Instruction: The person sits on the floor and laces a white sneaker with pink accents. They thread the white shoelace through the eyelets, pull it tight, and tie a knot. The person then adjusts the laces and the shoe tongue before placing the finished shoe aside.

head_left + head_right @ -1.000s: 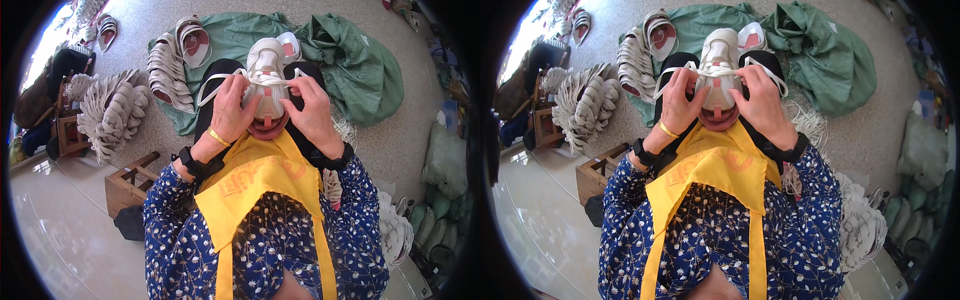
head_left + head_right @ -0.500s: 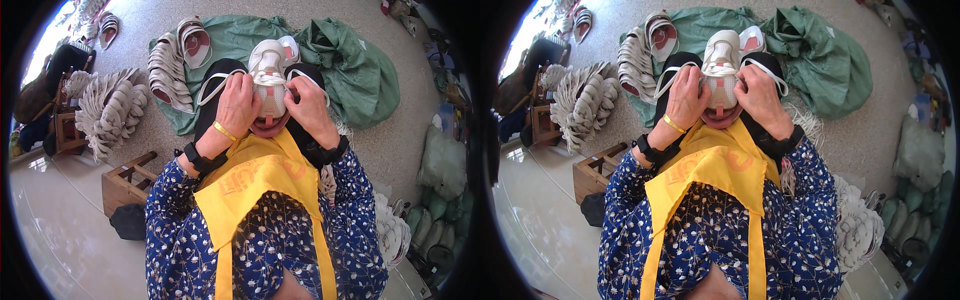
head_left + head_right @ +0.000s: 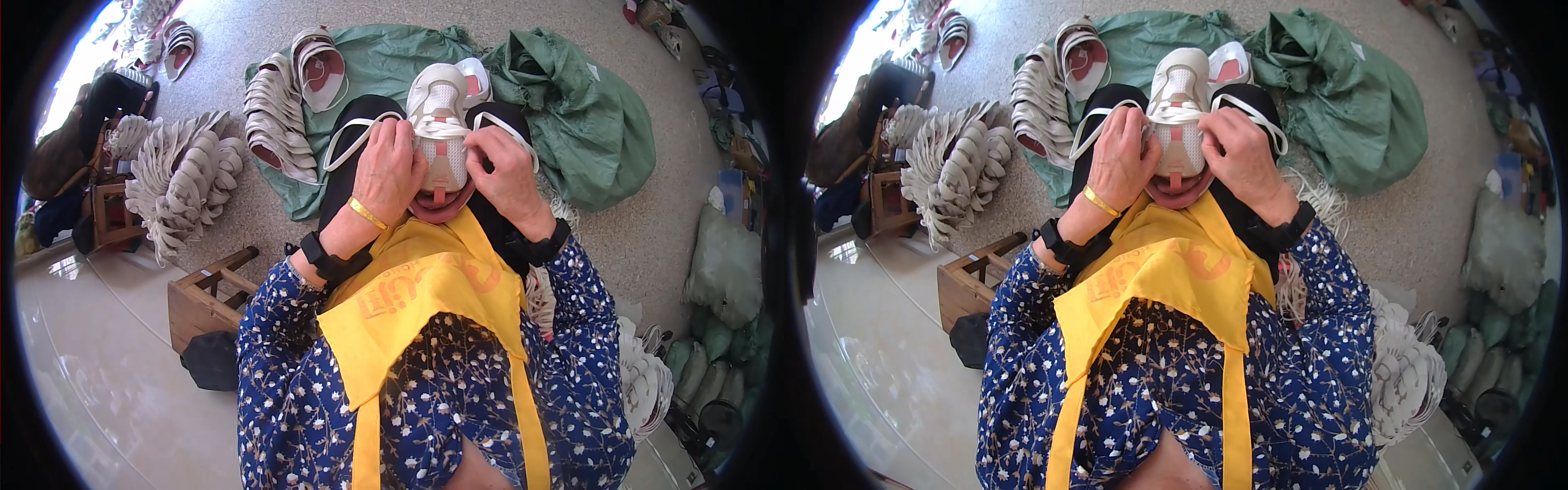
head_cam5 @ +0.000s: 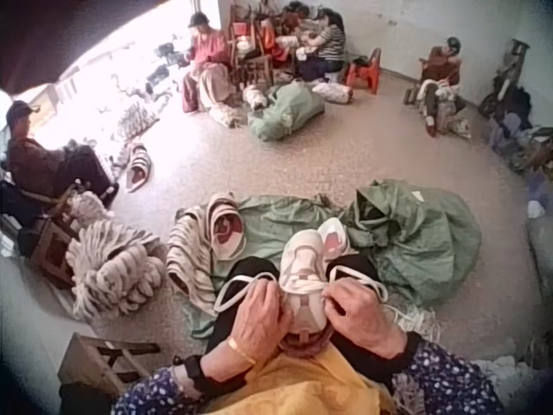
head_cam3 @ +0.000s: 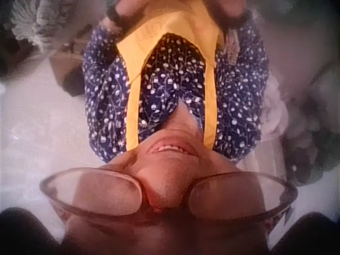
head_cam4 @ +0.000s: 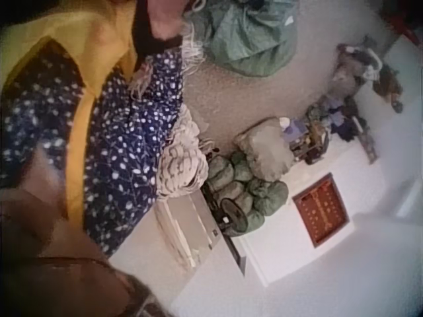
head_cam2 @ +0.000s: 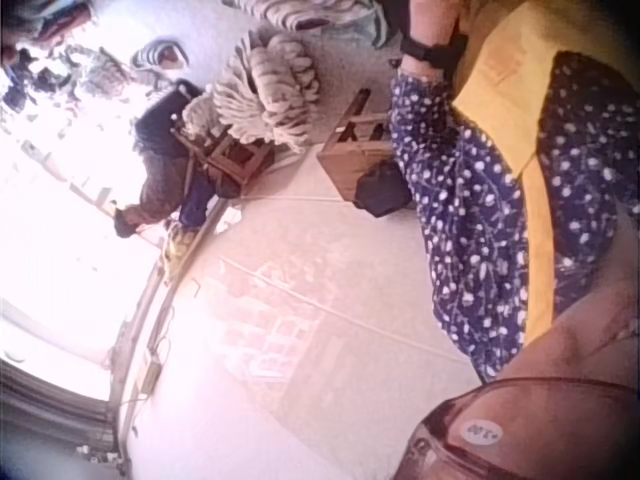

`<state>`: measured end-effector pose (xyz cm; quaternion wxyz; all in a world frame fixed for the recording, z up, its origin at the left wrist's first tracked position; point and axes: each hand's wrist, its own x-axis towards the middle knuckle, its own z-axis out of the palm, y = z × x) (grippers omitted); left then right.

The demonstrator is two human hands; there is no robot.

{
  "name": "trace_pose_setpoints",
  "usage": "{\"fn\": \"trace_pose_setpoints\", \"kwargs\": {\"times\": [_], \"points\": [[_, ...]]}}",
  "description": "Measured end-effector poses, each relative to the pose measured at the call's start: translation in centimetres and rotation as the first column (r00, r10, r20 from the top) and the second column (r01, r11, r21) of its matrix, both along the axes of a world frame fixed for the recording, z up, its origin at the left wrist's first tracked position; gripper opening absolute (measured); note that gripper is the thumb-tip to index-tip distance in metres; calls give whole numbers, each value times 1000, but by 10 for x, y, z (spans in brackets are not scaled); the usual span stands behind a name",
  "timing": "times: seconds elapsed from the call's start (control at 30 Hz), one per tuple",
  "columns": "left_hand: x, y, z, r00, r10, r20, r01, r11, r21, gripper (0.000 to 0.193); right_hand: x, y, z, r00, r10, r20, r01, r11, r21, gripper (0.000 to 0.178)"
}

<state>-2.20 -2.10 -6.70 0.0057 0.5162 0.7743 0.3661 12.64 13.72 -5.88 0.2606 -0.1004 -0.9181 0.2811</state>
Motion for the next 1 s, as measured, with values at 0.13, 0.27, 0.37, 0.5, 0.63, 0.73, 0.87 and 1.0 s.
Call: {"fn": "trace_pose_setpoints", "kwargs": {"times": [0.13,0.27,0.37,0.5,0.63,0.73,0.87,1.0], "points": [[-1,-4,6,1000,-4,-27,2,998,-56,25,0,-7,6,986,-13,166,-30,966,257,17],[-2,-4,-1,1000,-2,4,2,998,-60,26,-6,-2,12,964,-33,263,-64,933,355,13],[1,-1,-5,999,9,44,-7,999,-37,25,-10,-1,11,974,-51,220,-40,920,390,12],[-2,2,-7,997,10,76,-8,1000,-26,23,-14,8,5,987,-11,160,-52,920,388,12],[-1,2,-9,997,17,79,-18,1000,8,22,-16,7,6,992,44,116,-83,928,363,12],[0,0,-6,994,26,104,-27,1000,15,22,-14,0,10,989,102,107,-130,948,291,12],[-5,-4,5,998,30,58,-28,999,-31,22,-9,-34,43,978,205,26,-203,977,-57,12],[-6,-7,8,999,29,24,-28,998,-48,22,-24,-30,26,985,110,130,-82,975,-207,9]]}}
